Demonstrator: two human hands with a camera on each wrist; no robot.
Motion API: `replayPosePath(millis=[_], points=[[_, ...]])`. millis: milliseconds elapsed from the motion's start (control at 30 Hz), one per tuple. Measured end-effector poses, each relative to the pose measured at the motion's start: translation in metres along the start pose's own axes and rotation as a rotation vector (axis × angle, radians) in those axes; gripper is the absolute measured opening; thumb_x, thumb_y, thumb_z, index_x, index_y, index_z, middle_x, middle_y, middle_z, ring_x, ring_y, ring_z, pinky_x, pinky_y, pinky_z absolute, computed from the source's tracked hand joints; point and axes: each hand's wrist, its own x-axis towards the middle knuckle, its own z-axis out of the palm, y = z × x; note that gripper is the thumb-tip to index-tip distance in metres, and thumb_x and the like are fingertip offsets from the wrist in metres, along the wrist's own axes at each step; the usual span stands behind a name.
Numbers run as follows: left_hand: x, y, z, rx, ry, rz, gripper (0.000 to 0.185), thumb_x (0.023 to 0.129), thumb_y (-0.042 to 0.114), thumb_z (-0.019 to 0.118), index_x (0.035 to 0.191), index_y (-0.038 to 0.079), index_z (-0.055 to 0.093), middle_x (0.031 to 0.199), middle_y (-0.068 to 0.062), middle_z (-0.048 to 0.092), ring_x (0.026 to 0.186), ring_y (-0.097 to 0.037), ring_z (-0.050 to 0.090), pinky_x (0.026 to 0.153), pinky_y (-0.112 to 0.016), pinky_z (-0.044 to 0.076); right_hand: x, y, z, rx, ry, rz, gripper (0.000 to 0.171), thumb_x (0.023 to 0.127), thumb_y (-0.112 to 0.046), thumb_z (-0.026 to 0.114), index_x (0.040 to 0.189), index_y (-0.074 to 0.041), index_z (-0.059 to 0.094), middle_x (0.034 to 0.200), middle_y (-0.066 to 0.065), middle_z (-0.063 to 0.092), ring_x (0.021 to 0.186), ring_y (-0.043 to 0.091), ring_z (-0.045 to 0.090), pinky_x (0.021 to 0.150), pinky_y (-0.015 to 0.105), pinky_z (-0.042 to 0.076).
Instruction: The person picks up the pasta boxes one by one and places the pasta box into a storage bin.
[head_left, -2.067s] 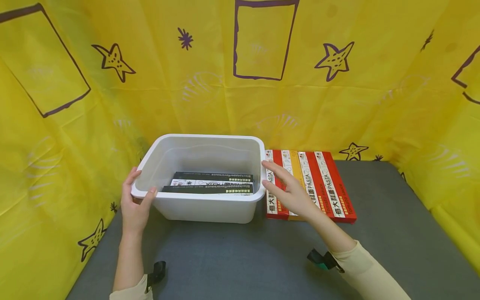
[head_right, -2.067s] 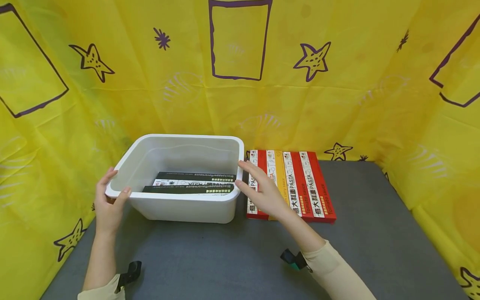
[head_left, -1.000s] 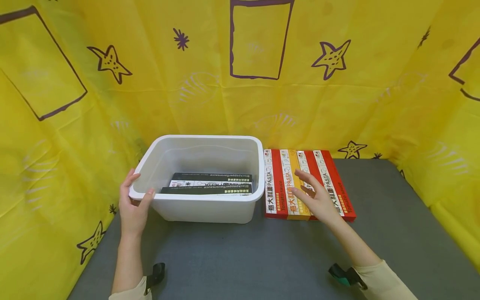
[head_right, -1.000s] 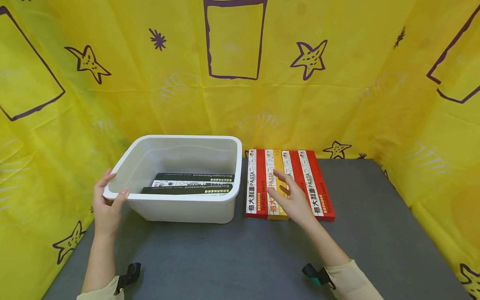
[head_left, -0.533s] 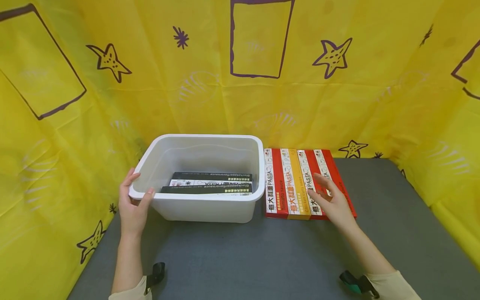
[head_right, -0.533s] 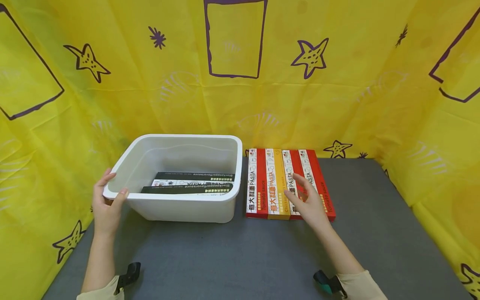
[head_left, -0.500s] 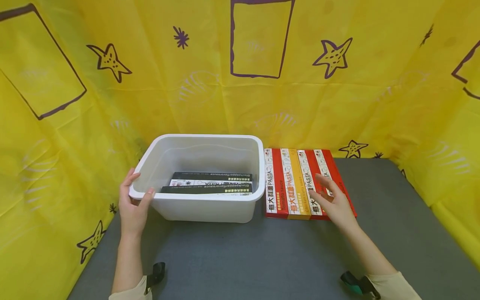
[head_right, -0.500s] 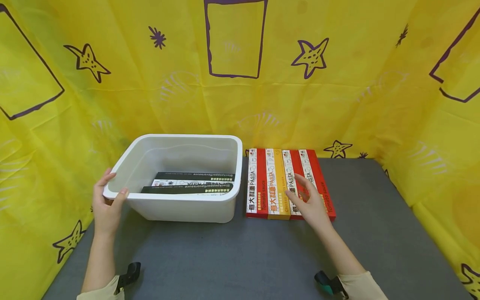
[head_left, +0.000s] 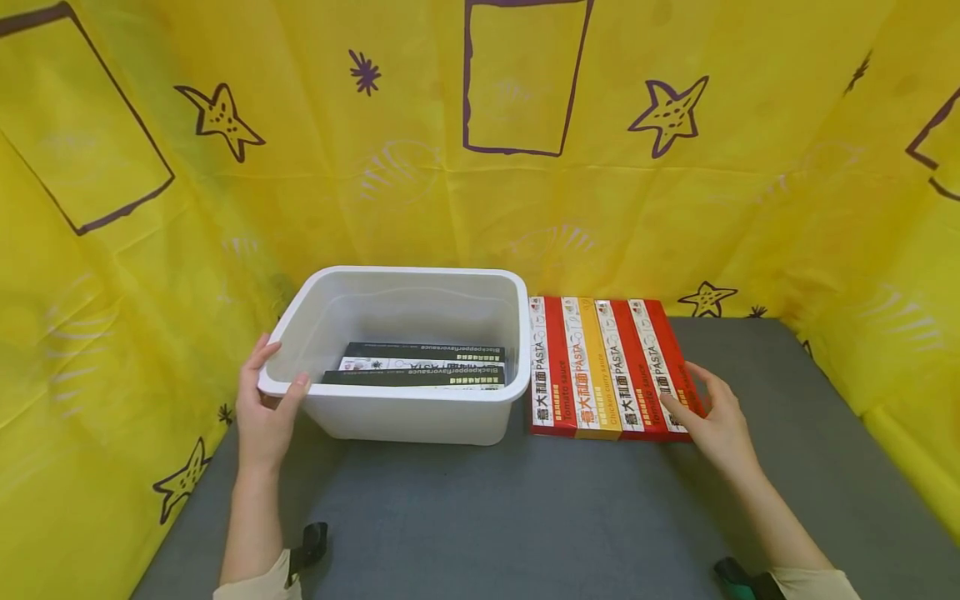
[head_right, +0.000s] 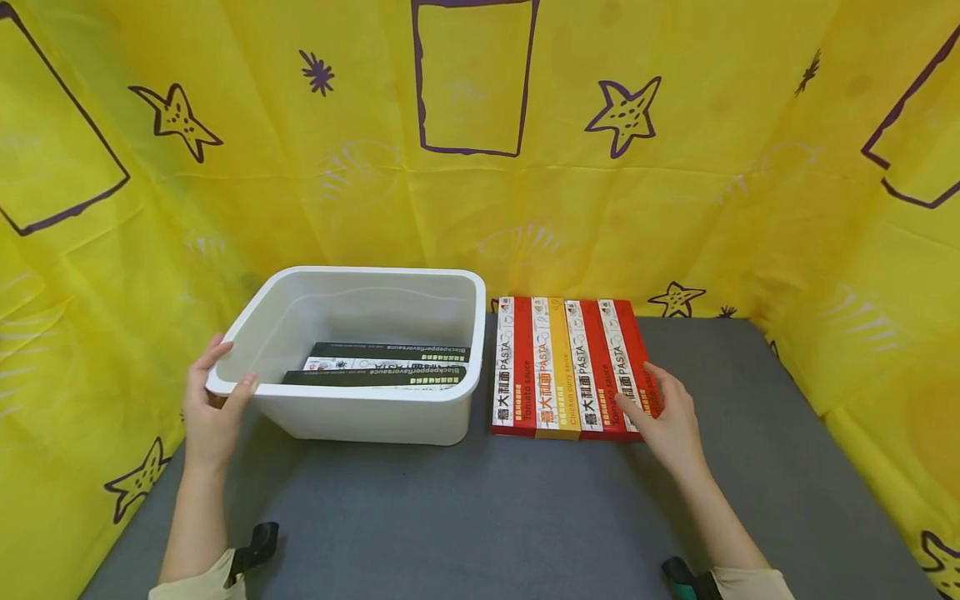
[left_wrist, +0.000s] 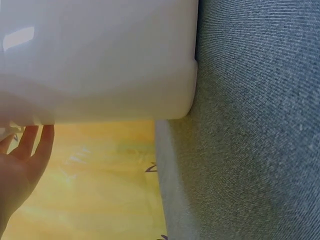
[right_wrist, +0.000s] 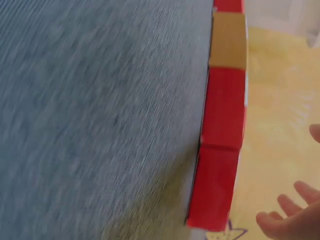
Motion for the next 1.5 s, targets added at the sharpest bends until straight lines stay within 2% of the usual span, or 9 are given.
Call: replayPosePath(millis=[100, 200, 367, 633, 800, 933, 1033, 1267, 1500], points=[[0.000, 0.002, -0.002, 0.059, -0.022, -0.016, 0.056, 0.085, 0.003, 0.066, 0.138, 0.007, 0.050, 0.153, 0.003, 0.037, 0.132, -0.022, 0.039, 0.097, -0.016, 0.038, 0.001, 0.008, -0.004, -0.051, 0.002, -0.025, 0.076, 0.089, -0.035, 0.068, 0.147, 0.001, 0.034, 0.143, 0.031, 0.035, 0.125, 0.049, 0.032, 0.091, 0.062, 0.035], [0.001, 0.003, -0.004, 0.141, -0.048, -0.023, 0.062, 0.086, 0.006, 0.067, 0.143, 0.012, 0.046, 0.154, 0.005, 0.035, 0.132, -0.021, 0.039, 0.099, -0.018, 0.038, 0.001, 0.016, -0.006, -0.083, -0.017, -0.028, 0.080, 0.088, -0.034, 0.069, 0.146, 0.006, 0.031, 0.144, 0.034, 0.032, 0.129, 0.053, 0.026, 0.096, 0.072, 0.025], [0.003, 0.004, -0.008, 0.264, -0.074, -0.027, 0.069, 0.086, 0.012, 0.068, 0.149, 0.019, 0.040, 0.155, 0.004, 0.034, 0.134, -0.020, 0.038, 0.104, -0.025, 0.036, 0.001, 0.024, -0.007, -0.114, -0.058, -0.008, 0.086, 0.087, -0.034, 0.071, 0.145, 0.010, 0.027, 0.143, 0.038, 0.029, 0.127, 0.056, 0.025, 0.095, 0.073, 0.025], [0.006, 0.011, -0.012, 0.394, -0.083, 0.025, 0.067, 0.084, 0.018, 0.071, 0.147, 0.022, 0.046, 0.152, 0.006, 0.039, 0.137, -0.020, 0.037, 0.107, -0.028, 0.032, 0.004, 0.033, -0.006, -0.124, -0.147, 0.044, 0.099, 0.085, -0.041, 0.071, 0.148, 0.012, 0.016, 0.145, 0.041, 0.020, 0.129, 0.057, 0.021, 0.096, 0.073, 0.025], [0.007, 0.015, -0.013, 0.429, -0.073, 0.049, 0.067, 0.084, 0.021, 0.072, 0.146, 0.021, 0.047, 0.149, 0.000, 0.043, 0.133, -0.026, 0.041, 0.108, -0.038, 0.031, 0.006, 0.039, -0.006, -0.107, -0.214, 0.061, 0.103, 0.086, -0.040, 0.070, 0.148, 0.014, 0.009, 0.145, 0.043, 0.017, 0.132, 0.057, 0.020, 0.099, 0.071, 0.024], [0.010, 0.016, -0.012, 0.459, -0.061, 0.063, 0.065, 0.084, 0.022, 0.071, 0.145, 0.021, 0.048, 0.147, -0.003, 0.046, 0.127, -0.031, 0.045, 0.102, -0.044, 0.034, 0.006, 0.042, -0.005, -0.081, -0.242, 0.055, 0.103, 0.087, -0.037, 0.070, 0.147, 0.017, 0.006, 0.144, 0.045, 0.018, 0.130, 0.056, 0.022, 0.100, 0.069, 0.024], [0.013, 0.017, -0.012, 0.469, -0.065, 0.062, 0.064, 0.084, 0.024, 0.071, 0.145, 0.021, 0.049, 0.146, -0.005, 0.047, 0.124, -0.032, 0.046, 0.099, -0.054, 0.034, 0.006, 0.043, -0.004, -0.053, -0.252, 0.053, 0.103, 0.087, -0.035, 0.070, 0.146, 0.018, 0.004, 0.143, 0.045, 0.018, 0.129, 0.055, 0.025, 0.100, 0.067, 0.025], [0.020, 0.020, -0.009, 0.490, -0.092, 0.015, 0.064, 0.087, 0.028, 0.068, 0.146, 0.022, 0.046, 0.148, -0.006, 0.045, 0.126, -0.035, 0.043, 0.100, -0.061, 0.032, 0.004, 0.047, 0.000, -0.032, -0.256, 0.053, 0.102, 0.087, -0.032, 0.071, 0.146, 0.019, 0.005, 0.143, 0.044, 0.020, 0.127, 0.053, 0.027, 0.100, 0.064, 0.026], [0.022, 0.019, -0.008, 0.442, -0.115, -0.029, 0.067, 0.086, 0.026, 0.068, 0.148, 0.019, 0.044, 0.152, -0.005, 0.040, 0.132, -0.035, 0.038, 0.105, -0.061, 0.026, 0.002, 0.049, 0.001, -0.019, -0.251, 0.035, 0.100, 0.086, -0.031, 0.072, 0.146, 0.018, 0.009, 0.140, 0.041, 0.026, 0.124, 0.050, 0.033, 0.099, 0.061, 0.029]])
